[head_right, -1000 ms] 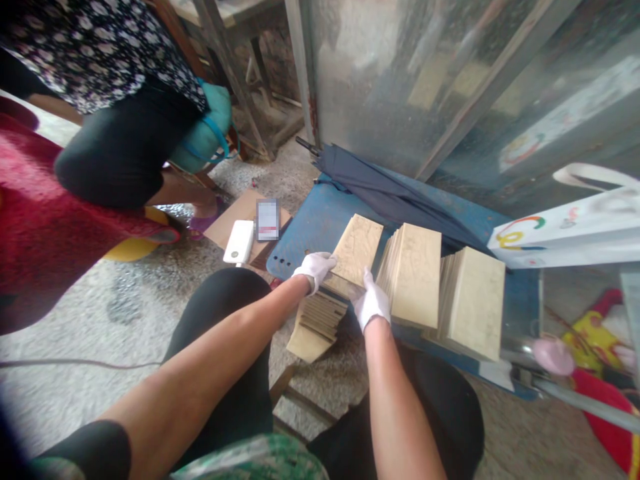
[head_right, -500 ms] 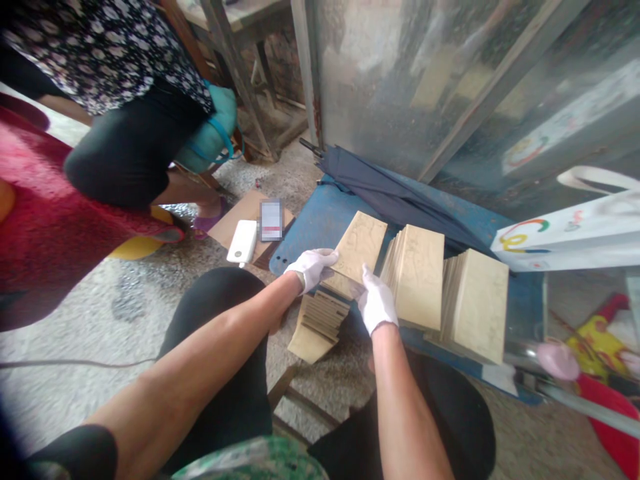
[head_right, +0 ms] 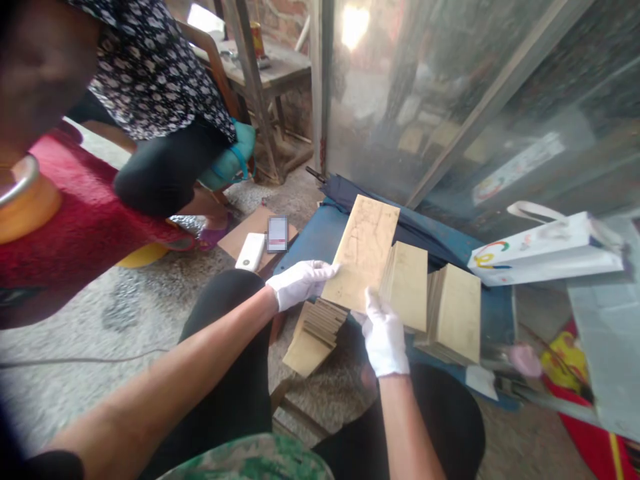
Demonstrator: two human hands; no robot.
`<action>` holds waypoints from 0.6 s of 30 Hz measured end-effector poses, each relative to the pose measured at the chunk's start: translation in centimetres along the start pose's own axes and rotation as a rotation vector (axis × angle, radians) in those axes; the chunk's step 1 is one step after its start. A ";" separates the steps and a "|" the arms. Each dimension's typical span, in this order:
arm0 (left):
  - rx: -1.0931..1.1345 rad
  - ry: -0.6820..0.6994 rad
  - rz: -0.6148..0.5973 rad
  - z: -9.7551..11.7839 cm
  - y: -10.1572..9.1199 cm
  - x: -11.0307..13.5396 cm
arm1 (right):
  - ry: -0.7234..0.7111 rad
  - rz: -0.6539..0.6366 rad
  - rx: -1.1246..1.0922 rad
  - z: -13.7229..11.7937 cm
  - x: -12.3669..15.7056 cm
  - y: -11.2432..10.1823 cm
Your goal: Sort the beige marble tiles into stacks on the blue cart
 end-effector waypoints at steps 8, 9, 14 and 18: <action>0.165 0.114 -0.179 1.6 1.8 3.3 | -0.031 0.033 0.067 0.9 7.4 0.4; 0.191 0.112 -0.148 1.4 1.6 3.4 | -0.013 0.006 0.033 1.5 8.1 0.7; 0.230 0.141 -0.076 -0.8 0.9 4.8 | 0.107 -0.185 -0.052 4.2 9.8 1.9; 0.197 0.140 -0.010 -3.9 0.4 6.5 | 0.032 -0.140 0.054 3.7 9.0 0.1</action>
Point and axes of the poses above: each hand's wrist, its own x-axis away from the middle knuckle, its own y-axis out of the palm, z = x × y, the point moved 7 cm from there along -x, towards the middle knuckle, and after that the axes turned 7 degrees about -y, right-handed, at the moved point
